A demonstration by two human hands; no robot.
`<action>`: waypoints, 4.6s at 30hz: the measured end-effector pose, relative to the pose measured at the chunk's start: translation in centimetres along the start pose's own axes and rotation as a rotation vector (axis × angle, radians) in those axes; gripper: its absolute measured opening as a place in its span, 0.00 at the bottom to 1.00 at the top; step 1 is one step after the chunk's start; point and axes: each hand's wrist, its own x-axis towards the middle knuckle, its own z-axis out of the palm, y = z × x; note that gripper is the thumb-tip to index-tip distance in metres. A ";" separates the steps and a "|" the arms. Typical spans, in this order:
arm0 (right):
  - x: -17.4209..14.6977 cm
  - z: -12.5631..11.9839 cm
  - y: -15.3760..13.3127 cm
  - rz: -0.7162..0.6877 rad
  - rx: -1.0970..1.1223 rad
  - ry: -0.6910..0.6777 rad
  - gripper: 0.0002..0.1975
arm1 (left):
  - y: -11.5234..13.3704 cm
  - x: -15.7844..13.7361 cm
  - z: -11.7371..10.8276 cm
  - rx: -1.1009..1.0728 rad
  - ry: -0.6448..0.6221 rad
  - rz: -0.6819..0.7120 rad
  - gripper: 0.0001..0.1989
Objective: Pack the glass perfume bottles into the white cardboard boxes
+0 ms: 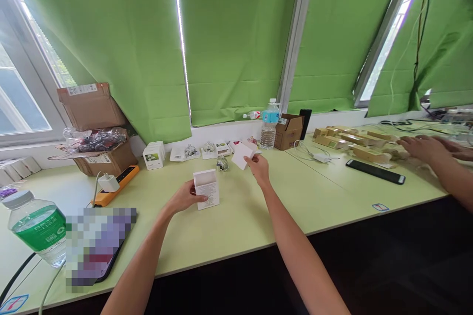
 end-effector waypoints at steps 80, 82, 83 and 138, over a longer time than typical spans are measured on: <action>-10.6 4.0 -7.1 -0.643 0.115 -0.332 0.14 | 3.2 -1.7 2.0 -0.270 0.425 0.349 0.15; -10.5 4.0 -7.0 -0.632 0.119 -0.341 0.14 | 3.2 -1.6 1.9 -0.311 0.397 0.334 0.14; -10.5 4.0 -7.0 -0.628 0.118 -0.346 0.15 | 3.2 -1.5 2.0 -0.327 0.381 0.325 0.14; -12.1 4.6 -6.4 -0.692 0.043 -0.298 0.06 | 2.1 -1.9 2.8 0.059 0.606 0.534 0.30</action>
